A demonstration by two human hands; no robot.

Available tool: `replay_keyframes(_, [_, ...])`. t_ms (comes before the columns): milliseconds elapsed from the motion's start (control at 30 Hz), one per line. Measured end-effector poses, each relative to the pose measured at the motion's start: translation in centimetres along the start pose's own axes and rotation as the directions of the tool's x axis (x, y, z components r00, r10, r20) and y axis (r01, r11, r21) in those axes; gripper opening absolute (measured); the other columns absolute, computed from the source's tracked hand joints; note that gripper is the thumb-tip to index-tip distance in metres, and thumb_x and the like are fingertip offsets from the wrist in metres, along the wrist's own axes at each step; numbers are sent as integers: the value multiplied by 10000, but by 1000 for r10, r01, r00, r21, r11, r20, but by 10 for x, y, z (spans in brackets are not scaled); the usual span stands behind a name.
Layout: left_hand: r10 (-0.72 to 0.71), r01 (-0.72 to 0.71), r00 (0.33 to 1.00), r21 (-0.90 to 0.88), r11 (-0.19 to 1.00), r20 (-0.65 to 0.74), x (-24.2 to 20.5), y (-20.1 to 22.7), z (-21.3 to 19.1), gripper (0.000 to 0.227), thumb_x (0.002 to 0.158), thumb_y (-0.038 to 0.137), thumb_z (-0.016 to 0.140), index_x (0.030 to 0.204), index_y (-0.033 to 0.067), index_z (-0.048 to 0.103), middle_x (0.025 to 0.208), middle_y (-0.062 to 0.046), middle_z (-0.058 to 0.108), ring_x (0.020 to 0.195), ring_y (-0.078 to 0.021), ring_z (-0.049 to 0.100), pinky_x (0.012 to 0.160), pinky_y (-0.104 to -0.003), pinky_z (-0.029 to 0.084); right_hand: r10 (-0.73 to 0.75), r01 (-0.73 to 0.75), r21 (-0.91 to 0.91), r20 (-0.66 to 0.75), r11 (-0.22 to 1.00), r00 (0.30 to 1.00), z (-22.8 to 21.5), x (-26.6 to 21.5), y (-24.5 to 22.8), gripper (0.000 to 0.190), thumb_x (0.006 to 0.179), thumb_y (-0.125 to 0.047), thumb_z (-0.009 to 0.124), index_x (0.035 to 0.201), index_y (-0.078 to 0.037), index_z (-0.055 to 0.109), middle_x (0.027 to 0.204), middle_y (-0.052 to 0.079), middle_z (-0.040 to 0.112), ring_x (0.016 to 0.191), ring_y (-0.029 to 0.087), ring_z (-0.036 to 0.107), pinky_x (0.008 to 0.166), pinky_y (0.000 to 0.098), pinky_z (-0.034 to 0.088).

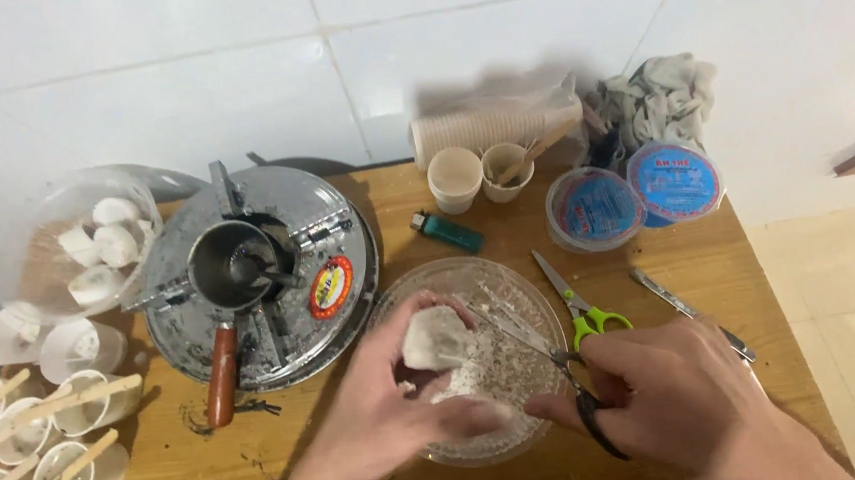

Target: Trimming and shaping a piece of wax using scissors over a bowl of fine material.

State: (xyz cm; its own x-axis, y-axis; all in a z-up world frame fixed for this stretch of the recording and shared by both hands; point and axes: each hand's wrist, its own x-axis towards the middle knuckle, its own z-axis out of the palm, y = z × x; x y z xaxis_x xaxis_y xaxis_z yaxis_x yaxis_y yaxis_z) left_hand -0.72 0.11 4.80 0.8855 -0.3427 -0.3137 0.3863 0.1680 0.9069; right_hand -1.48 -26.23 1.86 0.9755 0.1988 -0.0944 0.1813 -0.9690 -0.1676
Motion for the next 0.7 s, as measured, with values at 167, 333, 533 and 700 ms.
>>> replay_keyframes(167, [-196, 212, 977, 233, 949, -88, -1, 2, 2, 1049, 692, 812, 272, 1550, 239, 461, 1032, -59, 686, 968, -193, 672, 914, -410, 564, -114, 136, 157, -141, 978, 983, 10, -1, 1, 675, 636, -734, 898, 460, -228, 488, 356, -33, 530, 384, 261, 538, 422, 409, 400])
replay_keyframes(333, [-3, 3, 1000, 123, 992, -2, -2, -6, 1, 357, 1030, 286, 505, 1340, 148, 619, 822, -37, 547, 666, -115, 562, 470, -258, 469, -105, 136, 177, -173, 975, 979, 12, 3, 5, 716, 623, -757, 898, 457, -215, 461, 349, -19, 484, 366, 273, 481, 416, 404, 374])
replay_keyframes(533, [110, -30, 980, 420, 907, -167, 5, -8, -2, 486, 796, 269, 794, 1274, 256, 709, 1100, -7, 902, 916, -119, 871, 766, -302, 711, -5, 28, 258, -91, 966, 996, 2, 5, 3, 695, 587, -676, 976, 445, -193, 497, 361, -32, 532, 386, 233, 459, 453, 363, 387])
replay_keyframes(700, [537, -204, 812, 750, 629, -229, 13, -36, -8, 420, 749, 353, 880, 1107, 194, 729, 782, 30, 827, 550, -94, 758, 586, -255, 617, 21, -21, 89, -4, 996, 1000, 7, 2, -7, 737, 551, -892, 896, 506, -251, 536, 448, -52, 633, 509, 228, 659, 529, 402, 466])
